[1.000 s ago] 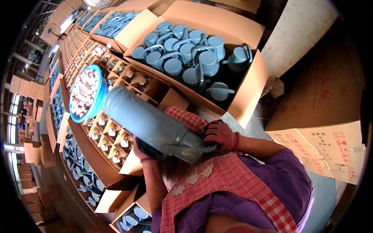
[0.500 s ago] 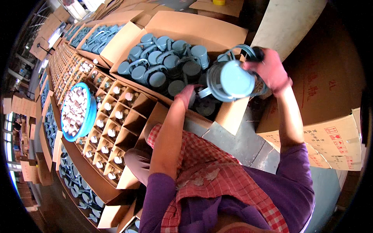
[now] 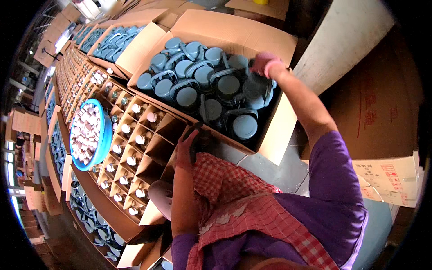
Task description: The person assembles thermos flasks by inserting glass liners into plastic housings, placing stoppers, and screwing on lids.
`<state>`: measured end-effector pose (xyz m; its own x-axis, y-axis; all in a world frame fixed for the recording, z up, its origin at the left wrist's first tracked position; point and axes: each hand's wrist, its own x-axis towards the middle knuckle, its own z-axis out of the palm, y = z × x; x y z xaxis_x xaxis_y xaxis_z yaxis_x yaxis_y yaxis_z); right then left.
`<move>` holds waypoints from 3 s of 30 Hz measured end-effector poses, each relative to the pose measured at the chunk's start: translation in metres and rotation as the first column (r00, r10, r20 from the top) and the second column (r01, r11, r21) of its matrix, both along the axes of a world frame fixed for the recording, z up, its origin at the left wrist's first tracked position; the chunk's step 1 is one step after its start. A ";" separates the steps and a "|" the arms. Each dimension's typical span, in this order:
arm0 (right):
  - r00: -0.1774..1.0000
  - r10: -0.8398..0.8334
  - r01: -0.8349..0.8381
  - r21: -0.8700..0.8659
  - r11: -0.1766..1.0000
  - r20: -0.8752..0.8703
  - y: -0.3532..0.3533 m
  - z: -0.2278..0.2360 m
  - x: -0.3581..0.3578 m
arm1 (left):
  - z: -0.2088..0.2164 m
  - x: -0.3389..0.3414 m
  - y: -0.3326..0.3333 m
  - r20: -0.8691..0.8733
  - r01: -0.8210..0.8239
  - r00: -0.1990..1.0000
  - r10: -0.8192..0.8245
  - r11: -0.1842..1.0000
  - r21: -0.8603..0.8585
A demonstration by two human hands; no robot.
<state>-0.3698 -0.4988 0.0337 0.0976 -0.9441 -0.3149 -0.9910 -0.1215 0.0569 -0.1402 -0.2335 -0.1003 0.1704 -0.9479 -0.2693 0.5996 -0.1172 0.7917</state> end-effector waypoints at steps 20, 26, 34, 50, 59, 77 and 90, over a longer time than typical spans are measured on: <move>0.872 -0.192 0.319 -0.225 0.921 0.451 -0.016 -0.069 -0.084 | 0.006 -0.006 0.006 0.124 0.075 0.989 -0.076 0.997 0.018; 0.702 0.182 0.182 -0.421 0.889 0.688 0.044 0.104 -0.093 | -0.011 -0.018 -0.028 0.498 0.332 0.802 -0.330 0.939 0.088; 0.047 0.958 -0.680 -0.693 0.238 0.284 0.233 0.102 -0.025 | 0.052 -0.010 -0.023 -0.503 0.103 0.825 -0.259 0.943 -0.317; 0.038 0.863 -0.661 -0.634 0.400 0.504 0.265 0.075 0.167 | -0.031 0.050 0.168 0.462 -0.351 0.823 0.331 0.935 -0.044; -0.388 0.142 -0.886 -0.411 0.216 0.911 0.279 0.055 0.245 | 0.132 0.126 0.156 -0.097 -0.458 0.876 0.473 0.751 -0.476; 0.026 0.138 -0.695 -0.082 0.714 0.990 0.221 -0.078 0.337 | 0.156 0.178 0.203 0.673 -0.630 0.253 0.695 0.647 -0.430; 0.539 0.825 -0.820 -0.120 0.560 0.168 0.116 -0.135 0.321 | 0.022 0.211 0.157 -0.338 -0.838 0.519 0.785 0.545 -0.020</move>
